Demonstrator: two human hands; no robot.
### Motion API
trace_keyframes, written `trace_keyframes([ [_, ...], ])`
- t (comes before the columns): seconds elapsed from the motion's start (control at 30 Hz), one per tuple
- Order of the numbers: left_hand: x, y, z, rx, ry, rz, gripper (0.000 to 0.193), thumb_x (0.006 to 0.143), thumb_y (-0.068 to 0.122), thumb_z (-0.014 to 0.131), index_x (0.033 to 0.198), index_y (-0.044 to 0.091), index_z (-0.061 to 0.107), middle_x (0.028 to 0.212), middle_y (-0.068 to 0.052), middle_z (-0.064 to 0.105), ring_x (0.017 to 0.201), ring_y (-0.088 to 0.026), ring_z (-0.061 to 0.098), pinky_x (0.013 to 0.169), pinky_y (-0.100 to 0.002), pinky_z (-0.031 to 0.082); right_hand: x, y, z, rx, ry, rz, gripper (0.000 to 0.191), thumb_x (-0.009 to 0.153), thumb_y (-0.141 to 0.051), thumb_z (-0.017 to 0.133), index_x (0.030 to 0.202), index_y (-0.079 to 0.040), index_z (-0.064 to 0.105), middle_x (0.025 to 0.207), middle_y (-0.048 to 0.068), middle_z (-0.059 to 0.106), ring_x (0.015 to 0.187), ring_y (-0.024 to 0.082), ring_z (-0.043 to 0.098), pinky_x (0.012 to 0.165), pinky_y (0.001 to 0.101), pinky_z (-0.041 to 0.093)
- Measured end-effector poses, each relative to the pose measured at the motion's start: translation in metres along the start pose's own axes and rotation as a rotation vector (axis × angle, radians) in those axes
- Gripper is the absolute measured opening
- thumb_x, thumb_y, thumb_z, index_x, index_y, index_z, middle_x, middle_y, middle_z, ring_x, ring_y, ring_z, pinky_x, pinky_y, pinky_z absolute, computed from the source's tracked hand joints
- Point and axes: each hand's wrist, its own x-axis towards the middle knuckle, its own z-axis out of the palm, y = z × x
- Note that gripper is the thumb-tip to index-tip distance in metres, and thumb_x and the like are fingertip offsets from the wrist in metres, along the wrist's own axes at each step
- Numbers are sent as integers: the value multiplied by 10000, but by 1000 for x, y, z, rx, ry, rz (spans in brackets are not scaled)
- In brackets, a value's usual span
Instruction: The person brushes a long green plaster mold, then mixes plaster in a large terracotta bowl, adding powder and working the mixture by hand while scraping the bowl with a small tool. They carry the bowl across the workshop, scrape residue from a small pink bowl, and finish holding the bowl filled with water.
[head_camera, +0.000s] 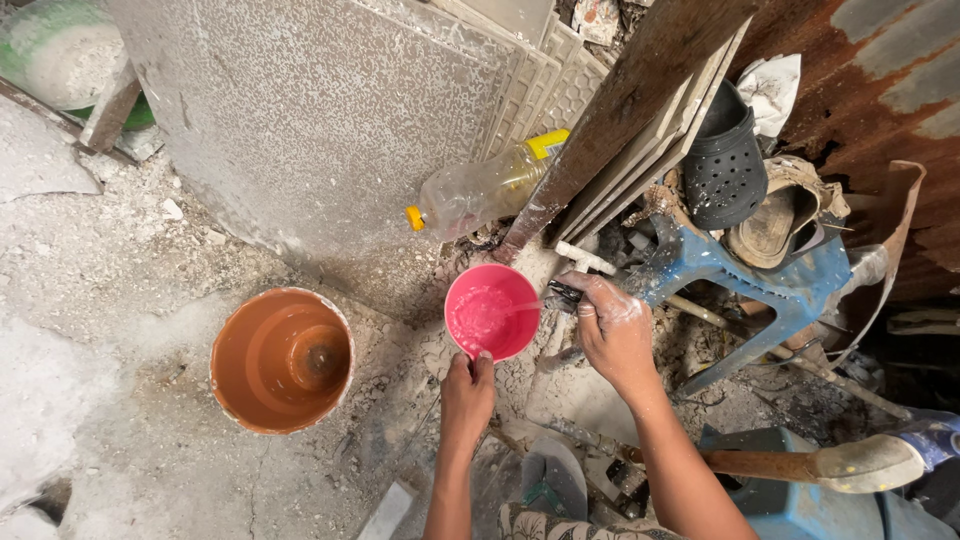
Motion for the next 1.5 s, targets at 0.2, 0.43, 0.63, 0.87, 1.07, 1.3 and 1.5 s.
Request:
trace_keyframes([
  [0.2, -1, 1, -1, 9, -4, -1, 356, 997, 334, 533, 1062, -2, 630, 905, -180, 736, 816, -295, 740, 746, -441, 541, 0, -1, -2, 18, -2, -17, 336, 902, -1, 544, 1163, -128, 715, 957, 159, 728, 754, 374, 688, 686, 428, 540],
  [0.43, -1, -1, 0, 3, 9, 19, 350, 991, 334, 546, 1030, -1, 640, 872, -175, 735, 786, -286, 738, 732, -432, 542, 0, -2, -3, 24, 3, -52, 351, 894, 11, 537, 1170, -121, 710, 982, 161, 726, 793, 381, 688, 704, 427, 540],
  [0.63, -1, -2, 1, -7, 32, 57, 346, 990, 325, 558, 1005, -11, 641, 818, -182, 727, 733, -289, 723, 707, -427, 535, -1, -1, -3, 29, -4, -30, 357, 889, 9, 535, 1169, -124, 712, 977, 157, 727, 777, 375, 689, 697, 425, 541],
  [0.87, -3, 2, 0, 6, 14, 29, 339, 990, 324, 560, 1009, -5, 639, 843, -185, 733, 758, -300, 733, 721, -433, 536, -1, 4, -1, -31, -6, -57, 335, 886, 6, 541, 1143, -117, 717, 929, 142, 714, 704, 339, 677, 658, 428, 523],
  [1.07, -4, 0, 1, 5, -4, 42, 331, 986, 318, 560, 1034, 2, 646, 896, -191, 747, 801, -316, 748, 748, -445, 540, -1, 5, 0, -2, 10, -110, 314, 931, 16, 517, 1153, -96, 709, 943, 134, 715, 681, 314, 674, 643, 405, 529],
  [1.3, -2, -3, 4, -2, 30, 63, 333, 973, 317, 585, 993, -10, 650, 856, -195, 737, 778, -335, 733, 739, -448, 531, -1, 2, -1, 4, 24, -130, 317, 922, 26, 517, 1142, -93, 711, 982, 139, 725, 690, 313, 677, 639, 398, 528],
  [1.5, 0, -6, 6, 42, 46, 53, 342, 973, 329, 591, 953, -8, 641, 847, -208, 727, 774, -363, 716, 736, -462, 523, -1, 1, -1, -13, 14, -93, 332, 913, 29, 521, 1143, -97, 725, 929, 141, 712, 669, 315, 669, 633, 405, 521],
])
